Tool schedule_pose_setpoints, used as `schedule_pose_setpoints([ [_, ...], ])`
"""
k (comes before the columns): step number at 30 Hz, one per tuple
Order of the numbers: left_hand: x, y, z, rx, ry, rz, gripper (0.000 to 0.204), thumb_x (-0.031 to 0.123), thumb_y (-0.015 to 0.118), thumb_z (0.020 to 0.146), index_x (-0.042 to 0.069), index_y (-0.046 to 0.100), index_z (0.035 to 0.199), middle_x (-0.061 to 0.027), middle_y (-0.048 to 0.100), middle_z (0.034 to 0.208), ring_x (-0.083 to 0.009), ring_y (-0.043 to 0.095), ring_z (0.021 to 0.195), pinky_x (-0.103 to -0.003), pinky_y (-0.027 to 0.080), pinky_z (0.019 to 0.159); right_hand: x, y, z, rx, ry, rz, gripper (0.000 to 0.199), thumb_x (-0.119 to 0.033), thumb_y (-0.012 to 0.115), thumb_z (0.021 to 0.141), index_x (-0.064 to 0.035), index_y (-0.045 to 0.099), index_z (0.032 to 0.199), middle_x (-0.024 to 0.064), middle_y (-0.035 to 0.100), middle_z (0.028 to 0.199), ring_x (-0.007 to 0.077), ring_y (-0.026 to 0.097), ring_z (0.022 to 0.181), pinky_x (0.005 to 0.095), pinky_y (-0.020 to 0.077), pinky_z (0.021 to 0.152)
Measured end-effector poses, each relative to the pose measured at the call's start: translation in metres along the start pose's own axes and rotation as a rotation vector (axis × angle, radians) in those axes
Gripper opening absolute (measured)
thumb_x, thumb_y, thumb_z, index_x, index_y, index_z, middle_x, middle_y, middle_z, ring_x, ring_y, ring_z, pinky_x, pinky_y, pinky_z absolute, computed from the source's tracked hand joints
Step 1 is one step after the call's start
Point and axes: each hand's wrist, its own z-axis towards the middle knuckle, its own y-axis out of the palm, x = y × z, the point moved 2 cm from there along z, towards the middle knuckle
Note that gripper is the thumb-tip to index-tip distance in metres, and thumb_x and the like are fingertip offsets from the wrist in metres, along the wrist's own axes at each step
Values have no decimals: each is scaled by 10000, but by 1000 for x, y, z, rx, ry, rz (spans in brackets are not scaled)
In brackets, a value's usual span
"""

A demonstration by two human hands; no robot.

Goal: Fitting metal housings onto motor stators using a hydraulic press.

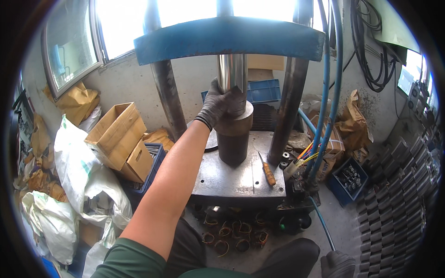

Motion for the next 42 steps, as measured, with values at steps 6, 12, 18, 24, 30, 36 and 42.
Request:
schedule_pose_setpoints([
  [6,-3,-11,2,10,-76,-18,648,152,858,736,23,525,1277,-112,686,1062,-180,665,959,-347,581,835,-1,-1,3,9,-3,11,262,-145,707,807,-44,513,663,230,511,652,453,542,633,511,420,586],
  [12,-9,-11,5,9,-41,48,670,165,869,722,7,532,1278,-116,694,1043,-186,672,945,-335,577,838,-2,-3,3,-32,39,18,295,-201,723,800,-42,515,663,228,513,654,453,543,635,510,418,586],
  [18,-4,-12,3,29,8,135,615,172,846,723,11,560,1244,-106,700,1020,-178,670,927,-331,569,832,1,-4,4,-72,101,68,288,-229,753,777,-30,562,695,223,555,676,432,550,626,479,433,586],
  [24,12,-3,-4,-15,-28,107,519,193,815,750,20,580,1180,-103,703,1025,-169,664,930,-331,560,822,-1,-38,46,-47,-46,161,439,-355,733,877,32,699,1081,165,692,905,326,665,825,395,515,754],
  [30,26,-8,-14,-7,-71,227,450,180,763,788,59,553,1168,-79,660,966,-170,642,878,-338,547,830,-18,-61,204,539,-209,14,220,-155,655,958,24,661,1086,202,681,1016,383,657,962,462,501,871],
  [36,28,-13,-15,-4,-91,266,476,213,750,791,63,539,1191,-99,650,1014,-200,641,948,-337,525,892,2,-59,196,379,-316,-146,140,-12,604,896,13,657,1024,205,676,1047,431,628,977,472,494,905],
  [42,1,-3,3,24,-76,231,622,233,814,738,29,532,1252,-132,683,1103,-209,664,1021,-328,536,912,14,-36,40,-341,-166,-88,189,-268,760,740,-94,741,814,139,685,740,357,684,722,447,551,703],
])
